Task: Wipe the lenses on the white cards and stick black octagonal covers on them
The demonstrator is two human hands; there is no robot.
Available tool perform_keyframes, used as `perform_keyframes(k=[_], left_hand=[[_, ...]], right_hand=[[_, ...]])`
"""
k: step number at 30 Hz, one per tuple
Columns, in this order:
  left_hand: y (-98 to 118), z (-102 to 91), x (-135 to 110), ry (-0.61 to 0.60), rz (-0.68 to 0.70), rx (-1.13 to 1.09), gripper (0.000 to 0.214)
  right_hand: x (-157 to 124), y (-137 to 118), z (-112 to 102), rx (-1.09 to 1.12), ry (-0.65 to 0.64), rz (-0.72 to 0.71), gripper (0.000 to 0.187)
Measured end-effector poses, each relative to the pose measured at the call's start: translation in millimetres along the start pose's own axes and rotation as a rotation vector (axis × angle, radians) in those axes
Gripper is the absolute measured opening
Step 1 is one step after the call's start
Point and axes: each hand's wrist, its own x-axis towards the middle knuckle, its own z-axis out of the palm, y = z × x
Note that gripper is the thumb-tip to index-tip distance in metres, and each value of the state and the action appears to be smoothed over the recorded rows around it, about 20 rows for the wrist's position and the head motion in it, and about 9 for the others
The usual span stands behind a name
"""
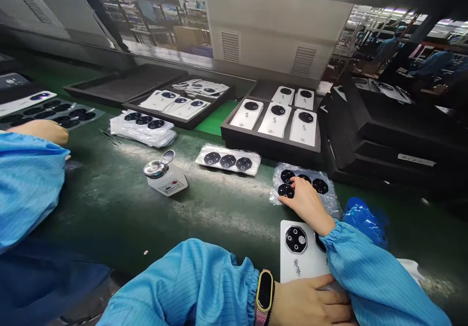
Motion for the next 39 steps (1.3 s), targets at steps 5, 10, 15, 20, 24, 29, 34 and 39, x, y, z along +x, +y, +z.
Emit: perform_keyframes(k=[5,10,15,20,24,29,34,39], left_hand=[[1.1,5.7,-4.7,-0.007,0.043,-0.046,0.040],[-1.7,6.3,-7.2,-0.034,0.123,-0.202,0.043],[-10.5,-16.2,-16.6,0.094,-0.128,-0.553,0.029],[-28.7,-43.8,-35.3,0.390,-0.784,-0.947,0.020],[-43.7,-47.3,-40.2,0.450,-1.049,-1.177,0.020],[-46.2,-43.5,-35.2,0.420,-1.141,-1.416,0.029],[-44.8,-42.7,-34.0,0.446,-1.196,-1.477,0.035],[-45.1,-40.7,-35.8,0.478,-1.215,-1.424,0.035]], right_hand=[[2.9,-0.3,-3.2,0.037,-0.050,0.045,0.029],[5.5,0.6,-7.6,0.120,-0.091,0.059,0.028],[-5.9,5.9,-22.3,0.246,-0.090,0.013,0.036],[-46.9,18.5,-53.6,0.365,-0.080,-0.089,0.047],[-77.0,20.3,-73.6,0.361,-0.091,-0.257,0.047],[-90.8,13.0,-77.0,0.294,-0.188,-0.398,0.058],[-89.5,13.8,-73.1,0.360,-0.217,-0.419,0.052],[-81.9,18.2,-71.5,0.598,-0.104,-0.134,0.027]])
